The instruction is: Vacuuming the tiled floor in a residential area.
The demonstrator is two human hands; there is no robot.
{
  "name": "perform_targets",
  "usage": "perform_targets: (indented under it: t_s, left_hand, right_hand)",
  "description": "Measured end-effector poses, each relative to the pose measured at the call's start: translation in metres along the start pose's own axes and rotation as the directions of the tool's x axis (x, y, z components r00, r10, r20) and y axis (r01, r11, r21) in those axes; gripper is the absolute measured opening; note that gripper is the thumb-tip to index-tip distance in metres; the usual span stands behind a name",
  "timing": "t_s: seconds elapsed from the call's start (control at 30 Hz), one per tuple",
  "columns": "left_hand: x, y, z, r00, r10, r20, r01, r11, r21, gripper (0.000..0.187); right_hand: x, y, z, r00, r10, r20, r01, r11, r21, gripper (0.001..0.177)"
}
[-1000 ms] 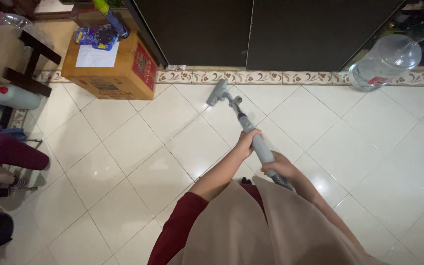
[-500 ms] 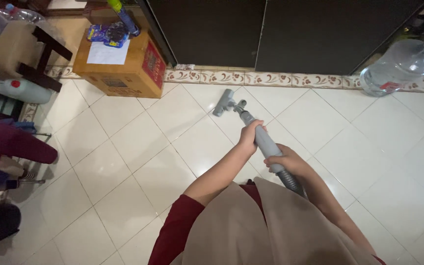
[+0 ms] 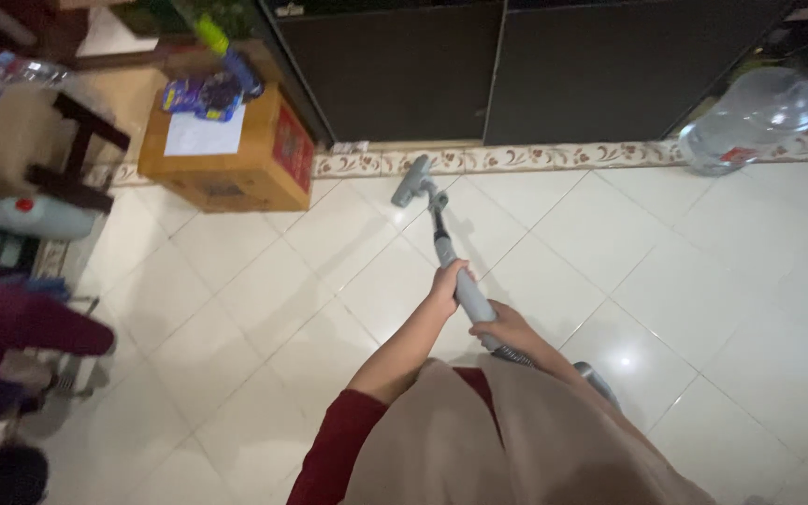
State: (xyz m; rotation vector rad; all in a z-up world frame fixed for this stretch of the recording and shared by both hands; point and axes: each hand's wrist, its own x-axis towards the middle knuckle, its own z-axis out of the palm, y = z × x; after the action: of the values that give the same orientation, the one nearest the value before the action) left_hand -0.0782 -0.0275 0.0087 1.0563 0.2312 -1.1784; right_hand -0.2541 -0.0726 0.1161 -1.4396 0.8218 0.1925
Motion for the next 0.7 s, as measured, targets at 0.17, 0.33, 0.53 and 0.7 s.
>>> perform_targets:
  t_s: [0.17,0.33,0.53,0.7]
  left_hand:
    - [0.002,0.033,0.012,1.0,-0.023,0.008,0.024,0.999,-0.032,0.032]
    - [-0.038,0.076,0.019,1.0,0.011,0.013,-0.011,1.0,-0.021,0.052]
    - [-0.014,0.088,-0.03,0.999,-0.023,-0.03,0.025,0.998,0.054,0.068]
    - [0.019,0.098,-0.069,1.0,0.009,0.016,-0.009,1.0,0.008,0.036]
  right_hand:
    - [0.0,-0.043,0.009,0.996,0.053,-0.077,-0.056,0.998,-0.036,0.059]
    - [0.006,-0.049,0.032,0.994,0.05,-0.094,-0.047,0.998,0.033,0.061]
    - [0.025,-0.044,0.084,0.997,0.022,-0.072,-0.012,0.989,0.149,0.069]
    - [0.034,-0.056,0.12,0.999,-0.038,-0.014,0.04,0.972,0.232,0.078]
